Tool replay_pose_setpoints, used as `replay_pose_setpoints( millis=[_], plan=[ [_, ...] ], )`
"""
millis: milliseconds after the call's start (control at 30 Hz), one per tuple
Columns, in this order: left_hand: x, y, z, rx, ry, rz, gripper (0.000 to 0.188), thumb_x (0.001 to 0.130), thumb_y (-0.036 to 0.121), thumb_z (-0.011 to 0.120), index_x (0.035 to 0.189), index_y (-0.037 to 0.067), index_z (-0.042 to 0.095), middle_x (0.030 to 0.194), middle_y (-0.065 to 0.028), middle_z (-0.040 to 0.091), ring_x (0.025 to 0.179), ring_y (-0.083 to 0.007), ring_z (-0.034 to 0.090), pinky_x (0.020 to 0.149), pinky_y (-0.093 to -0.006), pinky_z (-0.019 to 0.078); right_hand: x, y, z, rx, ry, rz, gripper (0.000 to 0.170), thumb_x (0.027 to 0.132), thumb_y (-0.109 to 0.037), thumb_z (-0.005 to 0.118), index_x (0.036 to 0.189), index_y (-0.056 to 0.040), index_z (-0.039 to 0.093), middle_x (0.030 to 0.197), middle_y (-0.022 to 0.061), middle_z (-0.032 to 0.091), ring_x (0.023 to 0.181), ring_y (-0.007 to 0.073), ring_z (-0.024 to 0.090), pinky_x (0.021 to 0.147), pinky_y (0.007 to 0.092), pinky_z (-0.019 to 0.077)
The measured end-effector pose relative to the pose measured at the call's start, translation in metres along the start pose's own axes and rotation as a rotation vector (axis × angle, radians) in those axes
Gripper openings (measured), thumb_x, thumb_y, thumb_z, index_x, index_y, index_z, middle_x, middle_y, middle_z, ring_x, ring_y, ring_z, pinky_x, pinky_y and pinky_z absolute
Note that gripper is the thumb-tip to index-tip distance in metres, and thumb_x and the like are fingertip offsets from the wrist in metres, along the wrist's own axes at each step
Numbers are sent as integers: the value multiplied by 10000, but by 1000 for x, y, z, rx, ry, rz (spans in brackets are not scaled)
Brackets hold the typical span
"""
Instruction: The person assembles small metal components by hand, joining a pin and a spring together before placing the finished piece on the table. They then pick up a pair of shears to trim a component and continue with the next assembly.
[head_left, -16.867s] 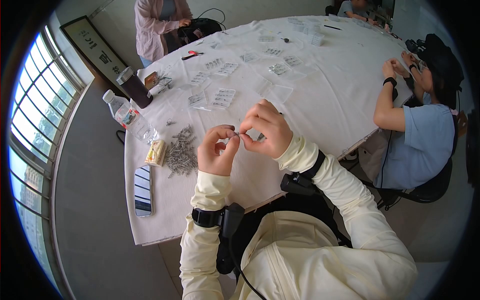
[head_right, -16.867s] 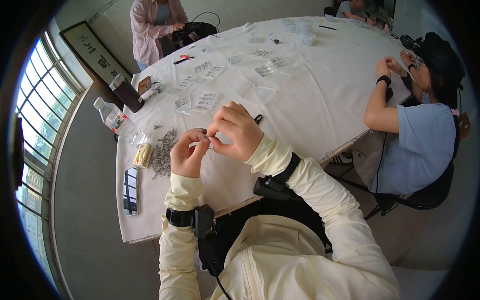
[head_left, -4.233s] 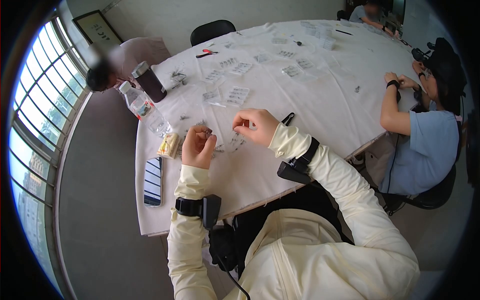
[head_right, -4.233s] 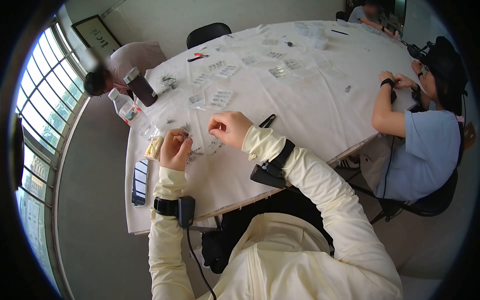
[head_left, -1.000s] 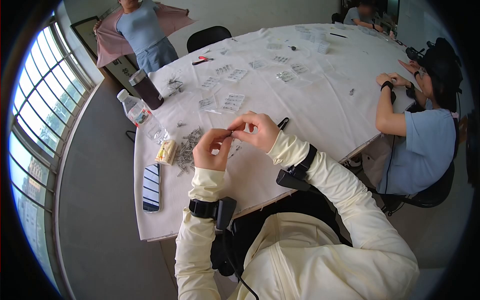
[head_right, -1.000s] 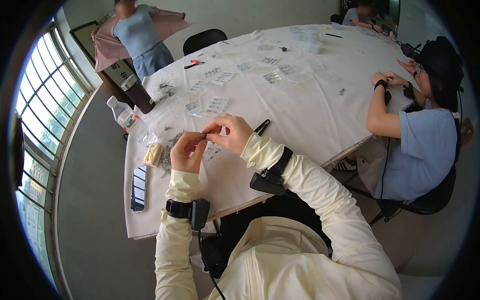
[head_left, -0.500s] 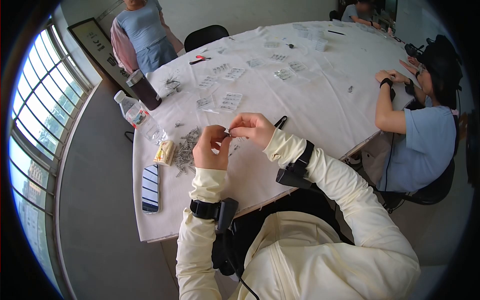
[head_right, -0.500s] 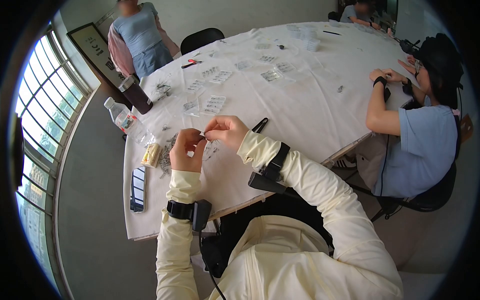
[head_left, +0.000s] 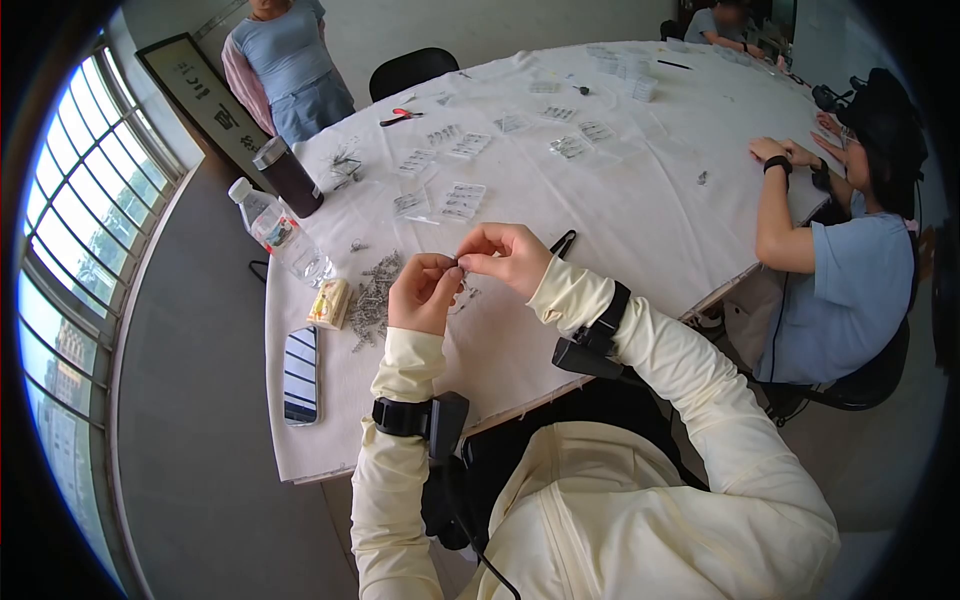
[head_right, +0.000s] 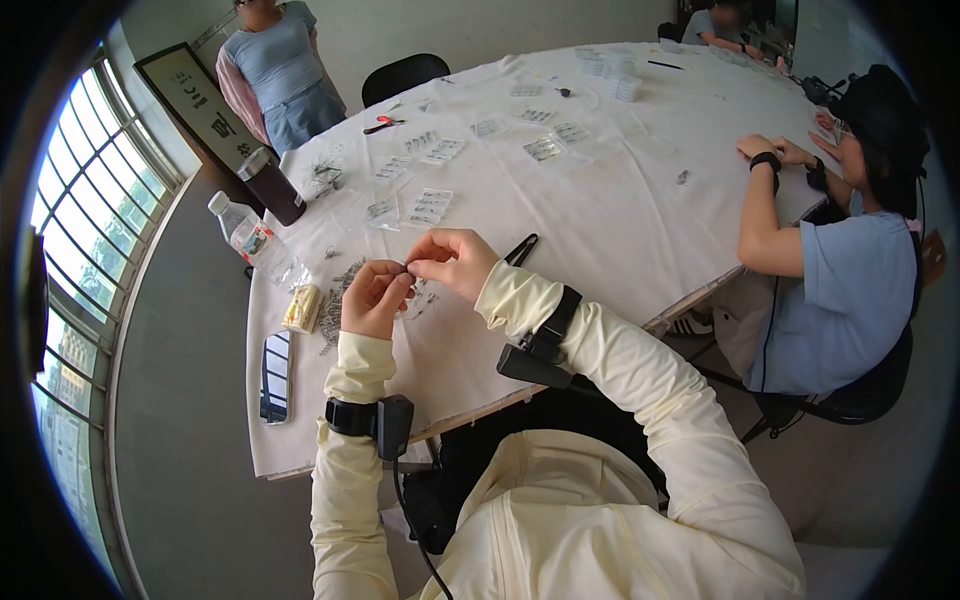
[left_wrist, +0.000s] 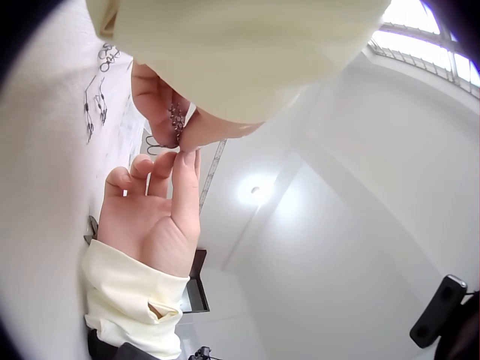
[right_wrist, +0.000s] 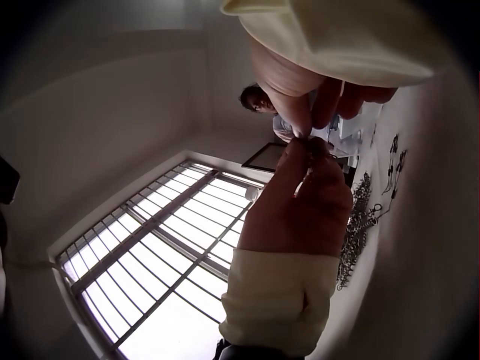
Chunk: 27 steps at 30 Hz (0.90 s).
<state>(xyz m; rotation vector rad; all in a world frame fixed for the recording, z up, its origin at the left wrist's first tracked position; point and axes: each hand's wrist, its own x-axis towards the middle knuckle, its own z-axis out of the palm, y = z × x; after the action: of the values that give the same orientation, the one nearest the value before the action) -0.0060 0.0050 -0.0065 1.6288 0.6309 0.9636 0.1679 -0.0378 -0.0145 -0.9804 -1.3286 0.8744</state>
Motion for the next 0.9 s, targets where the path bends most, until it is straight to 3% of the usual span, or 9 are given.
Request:
replay_pose_setpoints(
  millis=[167, 233, 367, 433, 600, 667, 900],
  plan=[
    [0, -3, -1, 24, 10, 25, 149, 892, 119, 647, 993, 14, 616, 817, -6, 650, 706, -55, 571, 616, -205, 442, -1, -3, 1, -15, -7, 1, 119, 852, -114, 657, 932, -27, 672, 835, 26, 670, 796, 106, 594, 769, 286, 482],
    [-1, 0, -1, 35, 6, 0, 144, 878, 36, 650, 1006, -27, 627, 828, -26, 658, 766, -67, 613, 681, -200, 491, -2, -5, 1, -9, -21, 10, 123, 850, -120, 660, 932, -29, 673, 835, 25, 671, 796, 103, 593, 766, 283, 481],
    [-1, 2, -1, 50, 25, -19, 133, 874, 34, 656, 991, -28, 644, 827, -25, 657, 763, -62, 610, 679, -193, 483, -2, -5, 3, -3, -25, 26, 131, 846, -138, 665, 927, -37, 675, 824, 12, 664, 778, 90, 578, 750, 267, 472],
    [-2, 0, 0, 29, 18, -4, 131, 880, 131, 662, 975, 41, 664, 803, 28, 651, 698, -41, 562, 611, -198, 438, -2, -8, 1, -44, 5, 28, 141, 858, -134, 651, 950, -28, 661, 861, 11, 658, 814, 88, 584, 771, 253, 472],
    [-1, 1, -1, 44, 19, -25, 134, 879, 148, 661, 963, 44, 665, 793, 30, 647, 685, -40, 556, 608, -200, 434, 1, -5, -5, -37, 70, 21, 161, 872, -129, 631, 985, -14, 640, 904, 8, 647, 834, 81, 581, 783, 239, 469],
    [-1, 1, -1, 46, 22, -24, 135, 878, 153, 662, 957, 44, 664, 791, 29, 647, 682, -40, 554, 608, -202, 434, 2, -3, -5, -64, 99, -57, 137, 830, -163, 668, 903, -47, 670, 790, -22, 644, 727, 64, 550, 680, 247, 447],
    [-2, 1, -1, 44, 34, -13, 119, 874, 134, 658, 937, 33, 656, 788, 23, 647, 679, -41, 553, 604, -200, 433, -4, -19, -1, -307, 55, -126, 128, 806, -197, 677, 857, -79, 685, 745, -33, 662, 671, 64, 557, 587, 251, 384]
  ],
)
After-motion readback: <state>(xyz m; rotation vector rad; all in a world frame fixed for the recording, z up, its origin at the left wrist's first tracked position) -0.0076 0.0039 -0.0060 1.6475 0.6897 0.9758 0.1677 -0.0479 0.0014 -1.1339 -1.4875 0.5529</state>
